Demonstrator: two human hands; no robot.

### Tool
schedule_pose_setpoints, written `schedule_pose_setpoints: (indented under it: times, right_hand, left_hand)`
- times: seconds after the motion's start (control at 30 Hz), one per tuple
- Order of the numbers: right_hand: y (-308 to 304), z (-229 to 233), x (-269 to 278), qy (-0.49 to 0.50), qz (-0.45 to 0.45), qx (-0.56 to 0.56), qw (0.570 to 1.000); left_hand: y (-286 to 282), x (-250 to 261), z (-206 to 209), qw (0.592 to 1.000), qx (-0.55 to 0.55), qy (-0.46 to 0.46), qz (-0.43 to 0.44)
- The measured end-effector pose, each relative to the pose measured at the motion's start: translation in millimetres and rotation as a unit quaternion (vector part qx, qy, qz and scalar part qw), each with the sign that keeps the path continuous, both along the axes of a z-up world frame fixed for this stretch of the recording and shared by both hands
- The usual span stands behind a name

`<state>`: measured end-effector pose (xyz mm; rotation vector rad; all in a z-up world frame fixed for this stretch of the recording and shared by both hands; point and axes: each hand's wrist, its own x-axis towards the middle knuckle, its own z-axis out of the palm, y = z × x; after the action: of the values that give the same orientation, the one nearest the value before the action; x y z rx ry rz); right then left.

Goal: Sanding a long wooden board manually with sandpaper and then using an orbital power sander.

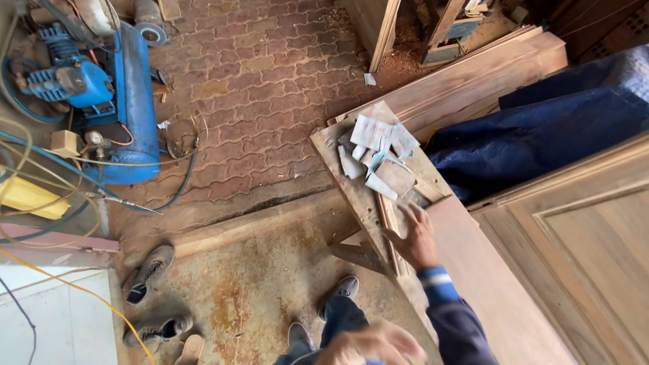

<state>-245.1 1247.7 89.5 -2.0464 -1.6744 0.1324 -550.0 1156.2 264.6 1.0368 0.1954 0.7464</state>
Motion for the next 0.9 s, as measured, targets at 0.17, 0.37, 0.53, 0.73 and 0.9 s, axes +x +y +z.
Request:
schedule_pose_setpoints:
  times: [0.17, 0.37, 0.53, 0.73, 0.9]
  right_hand:
    - [100.4, -45.9, 18.7, -0.043, 0.003, -0.051, 0.998]
    - [124.1, -76.3, 19.0, -0.044, -0.053, -0.028, 0.997]
    - [96.8, -86.8, 49.7, 0.044, -0.081, 0.027, 0.995]
    - [2.0, 30.8, 31.0, 0.682, -0.219, 0.182, 0.674]
    - [-90.9, 58.0, -26.8, 0.713, -0.282, 0.271, 0.582]
  left_hand:
    - [72.4, 24.5, -55.3, 0.994, -0.079, 0.065, 0.032]
    - [112.0, 34.8, -100.7, 0.95, -0.184, 0.241, 0.078]
    - [150.5, 49.9, -112.5, 0.939, -0.215, 0.267, 0.02]
    - [197.5, 98.4, -100.5, 0.939, -0.09, 0.323, -0.079]
    - [182.0, 160.6, -103.1, 0.938, -0.032, 0.243, -0.246]
